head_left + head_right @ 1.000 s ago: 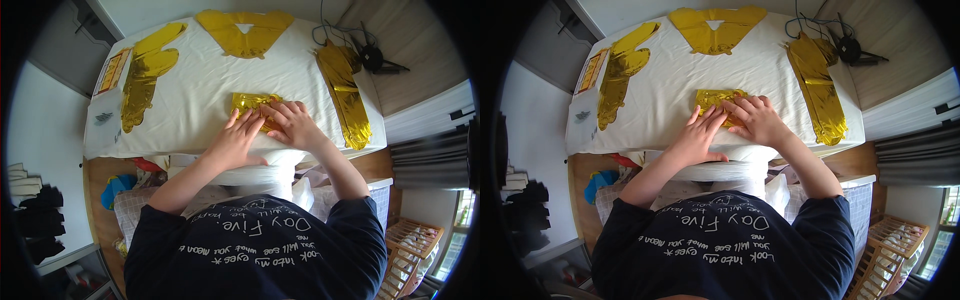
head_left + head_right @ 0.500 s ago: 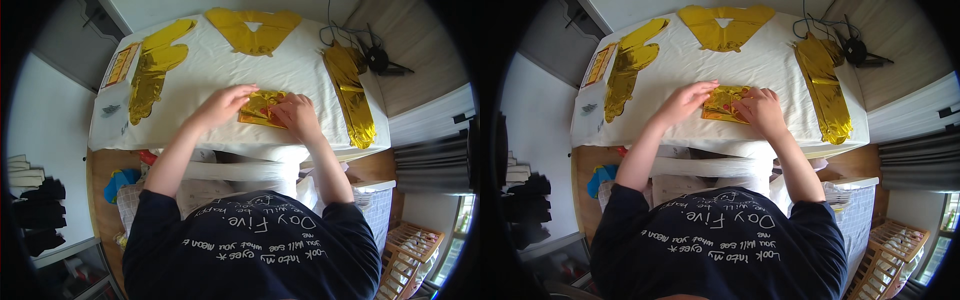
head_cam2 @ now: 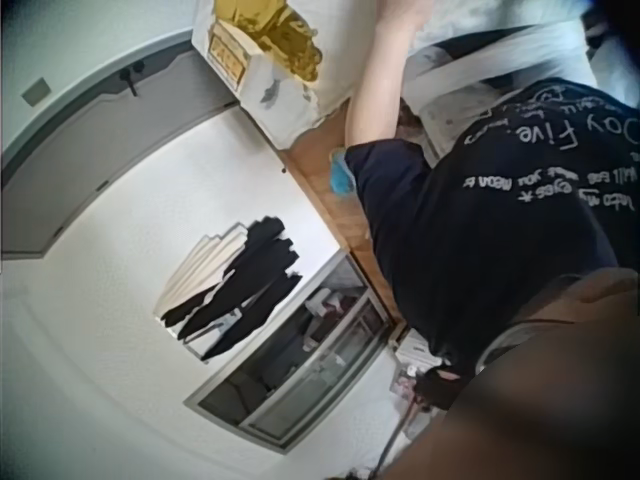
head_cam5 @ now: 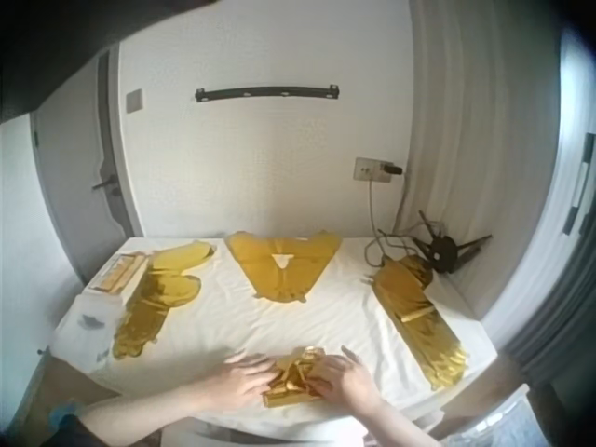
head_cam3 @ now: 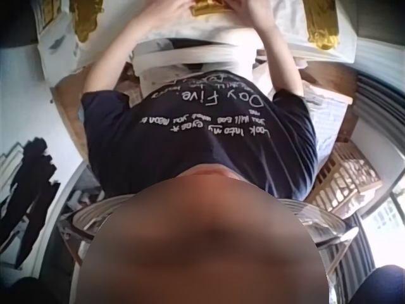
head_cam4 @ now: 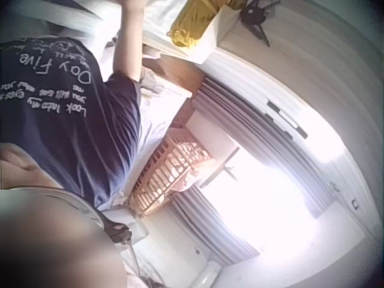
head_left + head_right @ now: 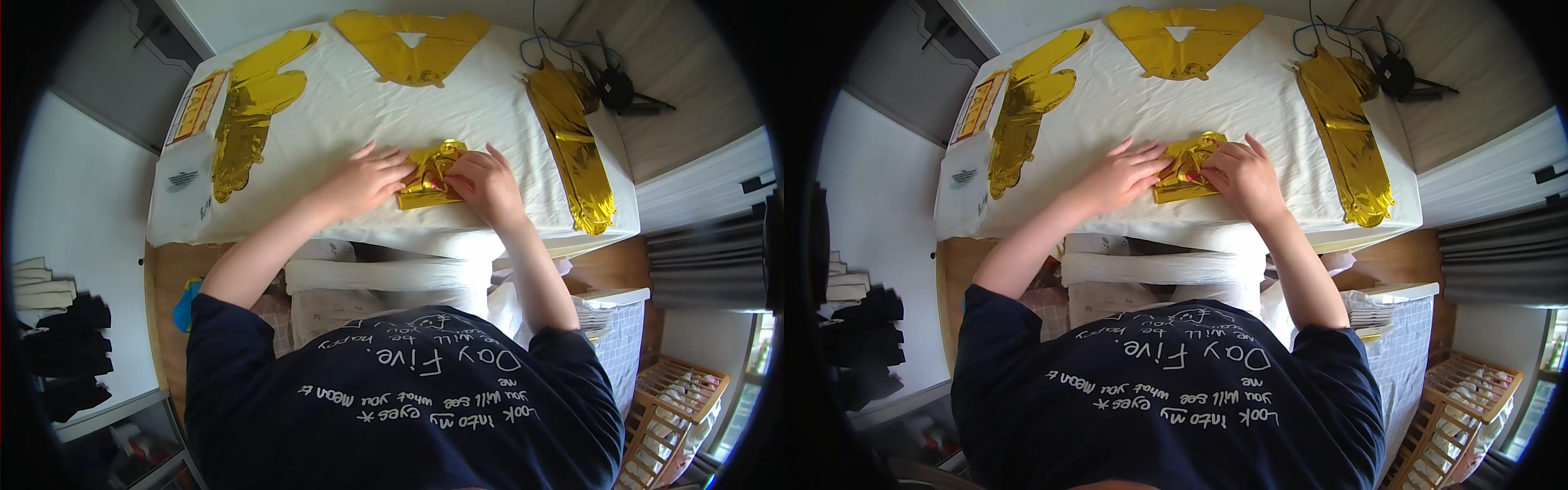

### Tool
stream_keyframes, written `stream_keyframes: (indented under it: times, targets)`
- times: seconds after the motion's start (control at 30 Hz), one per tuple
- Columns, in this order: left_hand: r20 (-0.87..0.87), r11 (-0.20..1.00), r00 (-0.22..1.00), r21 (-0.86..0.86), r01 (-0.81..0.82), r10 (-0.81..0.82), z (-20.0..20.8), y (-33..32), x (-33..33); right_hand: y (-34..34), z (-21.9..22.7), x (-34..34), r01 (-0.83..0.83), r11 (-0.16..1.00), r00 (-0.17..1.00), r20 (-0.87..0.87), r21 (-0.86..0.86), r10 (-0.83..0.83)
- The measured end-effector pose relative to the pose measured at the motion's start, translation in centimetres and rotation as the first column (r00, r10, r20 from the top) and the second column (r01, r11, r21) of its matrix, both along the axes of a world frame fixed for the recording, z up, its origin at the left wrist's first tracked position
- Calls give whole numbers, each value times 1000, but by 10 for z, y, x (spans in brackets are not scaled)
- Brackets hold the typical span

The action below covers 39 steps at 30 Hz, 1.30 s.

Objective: The recorder is folding gold-colored foil balloons into flat squares on a white desk.

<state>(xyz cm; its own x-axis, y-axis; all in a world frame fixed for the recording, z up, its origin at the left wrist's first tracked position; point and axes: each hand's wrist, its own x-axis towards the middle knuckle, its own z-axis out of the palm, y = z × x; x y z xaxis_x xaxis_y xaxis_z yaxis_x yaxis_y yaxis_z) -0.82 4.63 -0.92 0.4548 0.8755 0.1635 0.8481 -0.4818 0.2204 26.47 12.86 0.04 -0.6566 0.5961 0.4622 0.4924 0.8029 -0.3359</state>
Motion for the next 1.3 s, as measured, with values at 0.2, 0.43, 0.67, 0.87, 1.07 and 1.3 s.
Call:
stream_keyframes:
  times: [0.2,0.43,0.67,0.87,1.07,1.3]
  targets:
    - [35,993,996,72,-90,88,17,-46,18,8,6,6,-170,985,985,-33,7,170]
    - [153,984,983,-134,120,-99,38,-19,-13,-1,9,-1,-183,983,982,-52,-14,182]
    - [45,930,937,152,336,-346,22,5,-19,-12,9,6,-187,962,979,-116,-200,167]
    - [-85,878,910,241,414,-405,2,5,-19,-18,17,10,-301,950,953,-53,-79,298]
    - [-71,898,928,235,373,-366,0,0,-14,-22,14,-1,-225,974,973,57,-11,226]
    - [80,920,927,176,350,-367,1,-1,-14,-12,5,-10,-199,980,980,-27,6,199]
